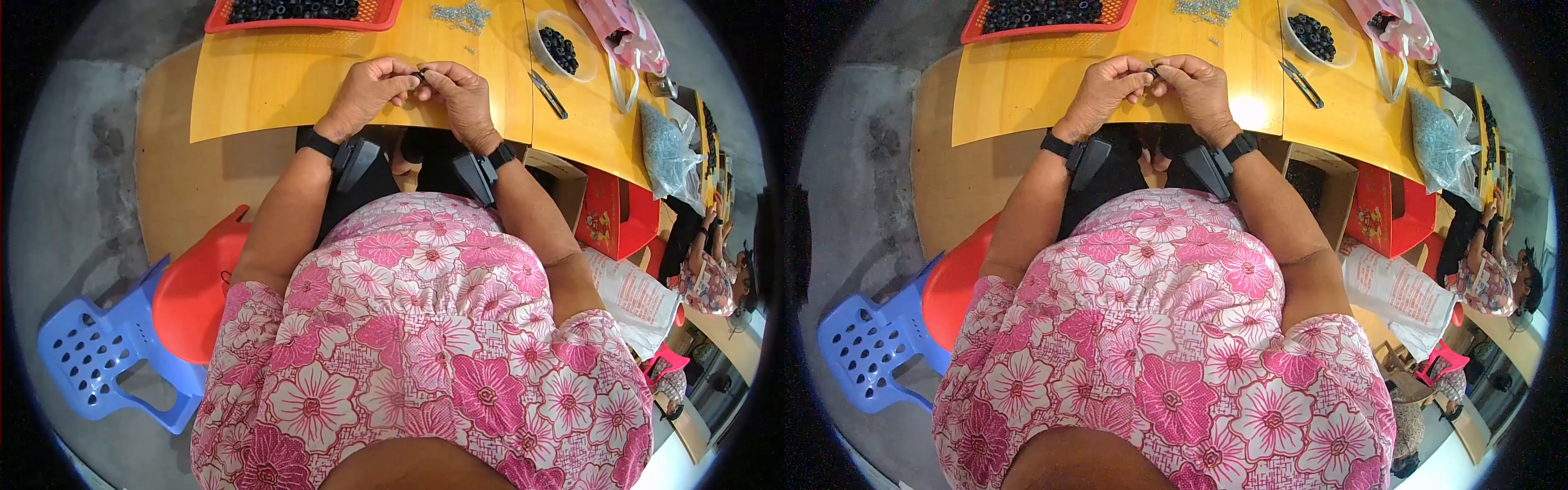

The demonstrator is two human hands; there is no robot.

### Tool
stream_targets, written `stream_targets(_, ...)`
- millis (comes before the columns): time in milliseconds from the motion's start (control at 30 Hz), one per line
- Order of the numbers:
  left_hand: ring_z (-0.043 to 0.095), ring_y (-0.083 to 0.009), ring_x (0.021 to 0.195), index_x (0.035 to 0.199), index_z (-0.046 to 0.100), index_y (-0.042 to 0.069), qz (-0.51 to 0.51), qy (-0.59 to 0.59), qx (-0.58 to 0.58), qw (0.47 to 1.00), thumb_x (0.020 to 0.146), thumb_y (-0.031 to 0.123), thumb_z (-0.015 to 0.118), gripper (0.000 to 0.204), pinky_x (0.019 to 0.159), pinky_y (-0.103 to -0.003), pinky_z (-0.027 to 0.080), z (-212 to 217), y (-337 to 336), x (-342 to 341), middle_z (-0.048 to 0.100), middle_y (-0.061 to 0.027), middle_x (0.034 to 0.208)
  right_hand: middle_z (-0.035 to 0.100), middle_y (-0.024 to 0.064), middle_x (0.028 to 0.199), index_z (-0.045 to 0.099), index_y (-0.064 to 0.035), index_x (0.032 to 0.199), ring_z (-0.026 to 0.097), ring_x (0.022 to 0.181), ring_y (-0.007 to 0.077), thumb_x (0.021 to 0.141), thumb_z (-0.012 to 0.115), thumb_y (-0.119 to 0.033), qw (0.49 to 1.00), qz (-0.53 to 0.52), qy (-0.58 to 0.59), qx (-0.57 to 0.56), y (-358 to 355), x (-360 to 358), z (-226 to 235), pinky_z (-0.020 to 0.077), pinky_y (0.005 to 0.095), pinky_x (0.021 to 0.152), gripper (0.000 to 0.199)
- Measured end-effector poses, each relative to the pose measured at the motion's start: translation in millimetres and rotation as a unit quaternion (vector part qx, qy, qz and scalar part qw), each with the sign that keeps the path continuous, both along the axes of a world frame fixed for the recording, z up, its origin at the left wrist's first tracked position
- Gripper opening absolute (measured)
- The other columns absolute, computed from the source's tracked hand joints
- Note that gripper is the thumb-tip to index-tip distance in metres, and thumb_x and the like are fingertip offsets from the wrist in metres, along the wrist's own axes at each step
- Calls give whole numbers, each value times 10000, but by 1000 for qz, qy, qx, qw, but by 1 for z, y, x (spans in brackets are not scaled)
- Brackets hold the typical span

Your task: The person assembles small black components by taking pieces from containers on the table and fitting them together by hand.

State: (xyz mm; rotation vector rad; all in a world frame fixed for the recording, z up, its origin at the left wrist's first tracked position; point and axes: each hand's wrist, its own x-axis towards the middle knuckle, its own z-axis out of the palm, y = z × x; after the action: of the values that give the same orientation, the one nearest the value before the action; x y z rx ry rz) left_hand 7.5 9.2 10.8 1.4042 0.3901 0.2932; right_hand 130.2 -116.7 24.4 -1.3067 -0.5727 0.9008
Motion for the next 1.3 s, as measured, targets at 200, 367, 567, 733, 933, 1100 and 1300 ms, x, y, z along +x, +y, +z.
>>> stream_targets(200,514,-44,651,939,630,22,13,-4,-11,1000,878,151,625,143,601,-167,439,-2,-1,0,597,15,773,650,57,757,655,32,975,612,669,112,869,600,-40,1000,-19,8,6,0,-3,-4,522,235,659,140)
stream_targets(367,545,-55,640,941,644,0,19,-10,-4,1000,859,113,638,140,599,-177,465,-1,-1,1,623,-7,756,653,68,758,654,43,972,622,655,121,868,600,-38,999,-31,-33,6,1,-4,-6,536,243,642,142)
stream_targets(567,548,-59,645,950,631,-2,21,-27,-3,999,859,103,634,139,602,-181,470,-5,-2,0,624,-11,773,653,79,755,654,47,968,626,648,132,872,593,-36,997,-53,-58,-17,0,-15,3,544,255,621,141)
stream_targets(733,551,-62,648,951,624,-1,28,-18,6,999,861,103,631,138,606,-183,472,-7,-3,1,625,-16,782,655,83,761,654,47,976,626,648,134,884,586,-61,998,-61,-36,5,-1,-16,2,540,255,628,157)
stream_targets(933,554,-66,649,937,622,-1,34,-21,7,999,861,103,629,129,609,-185,472,-8,-3,0,625,-17,777,663,83,786,656,42,984,629,658,132,892,585,-101,998,-54,-19,-16,-1,-12,4,535,249,637,184)
stream_targets(1100,554,-64,649,917,627,-2,45,-30,11,998,857,98,630,116,602,-185,469,-7,-5,1,627,-17,777,668,75,795,668,27,964,631,667,124,885,599,-113,999,-25,24,-20,3,-3,5,529,238,645,175)
stream_targets(1300,538,-65,672,936,623,1,62,-41,-20,997,855,97,636,127,615,-188,465,-5,-9,1,605,-9,787,654,60,814,638,16,960,623,675,128,886,608,-143,994,42,103,-26,3,11,2,541,267,692,178)
